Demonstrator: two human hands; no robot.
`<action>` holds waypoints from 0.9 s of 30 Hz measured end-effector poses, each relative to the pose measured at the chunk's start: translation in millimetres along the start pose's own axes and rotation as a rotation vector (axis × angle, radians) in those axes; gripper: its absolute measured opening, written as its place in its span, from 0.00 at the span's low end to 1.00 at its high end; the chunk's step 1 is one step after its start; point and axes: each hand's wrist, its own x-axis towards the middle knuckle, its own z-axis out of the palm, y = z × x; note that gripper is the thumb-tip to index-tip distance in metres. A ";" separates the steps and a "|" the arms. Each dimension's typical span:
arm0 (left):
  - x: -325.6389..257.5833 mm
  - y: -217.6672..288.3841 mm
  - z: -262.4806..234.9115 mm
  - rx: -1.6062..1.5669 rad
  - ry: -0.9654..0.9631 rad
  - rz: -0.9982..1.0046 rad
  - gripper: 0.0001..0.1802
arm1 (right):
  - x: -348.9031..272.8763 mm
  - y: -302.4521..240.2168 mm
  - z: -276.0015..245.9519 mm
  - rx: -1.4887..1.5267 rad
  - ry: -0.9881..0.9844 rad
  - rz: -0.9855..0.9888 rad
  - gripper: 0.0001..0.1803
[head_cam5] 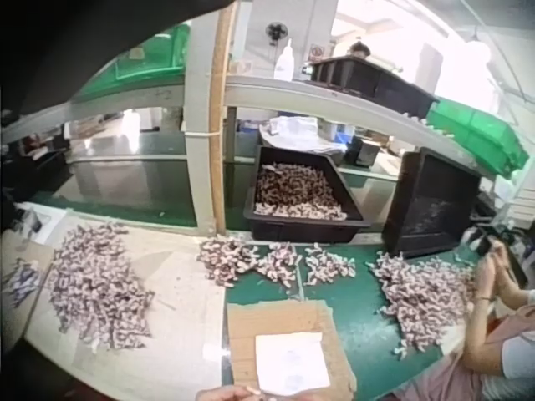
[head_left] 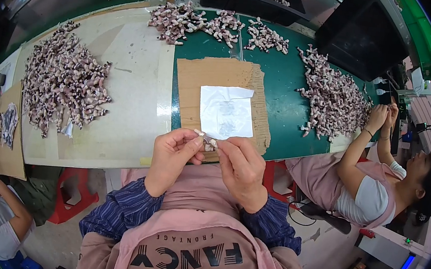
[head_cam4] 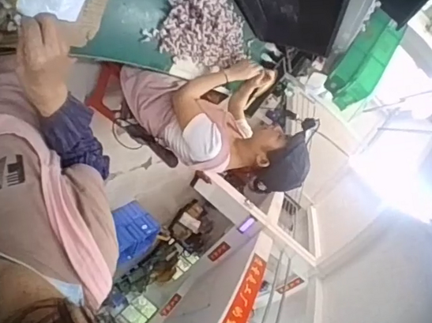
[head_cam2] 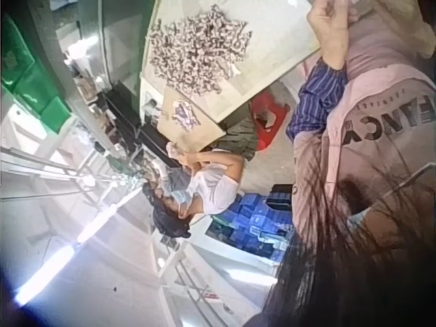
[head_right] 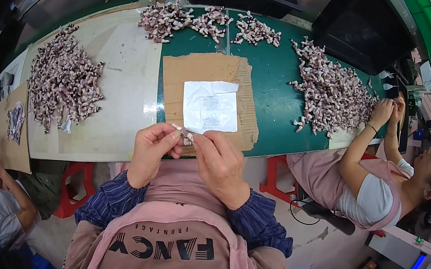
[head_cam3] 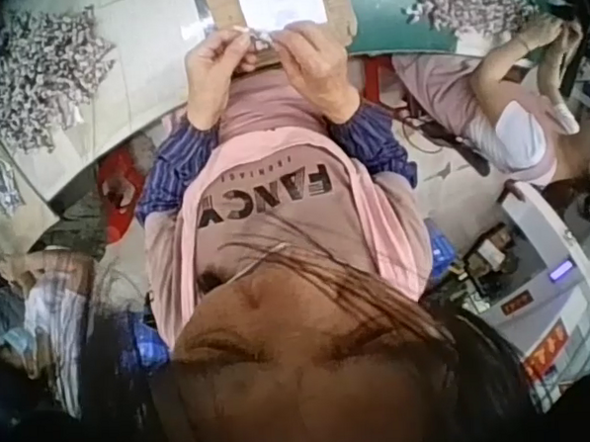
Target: The person sorts and gathers plastic components and metal fasteners by hand on a factory workbench, placing them into black trays.
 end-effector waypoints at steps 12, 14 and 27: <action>-8.5 19.6 -0.8 -0.003 -0.084 -0.093 0.05 | -9.7 12.3 -0.6 0.268 -0.105 0.071 0.11; -8.8 28.0 -3.0 -0.015 -0.147 -0.206 0.05 | -8.8 8.6 -1.4 0.180 -0.083 0.009 0.11; -33.5 31.5 4.0 0.519 -0.236 0.214 0.06 | -0.5 7.2 -21.8 0.178 -0.121 -0.261 0.14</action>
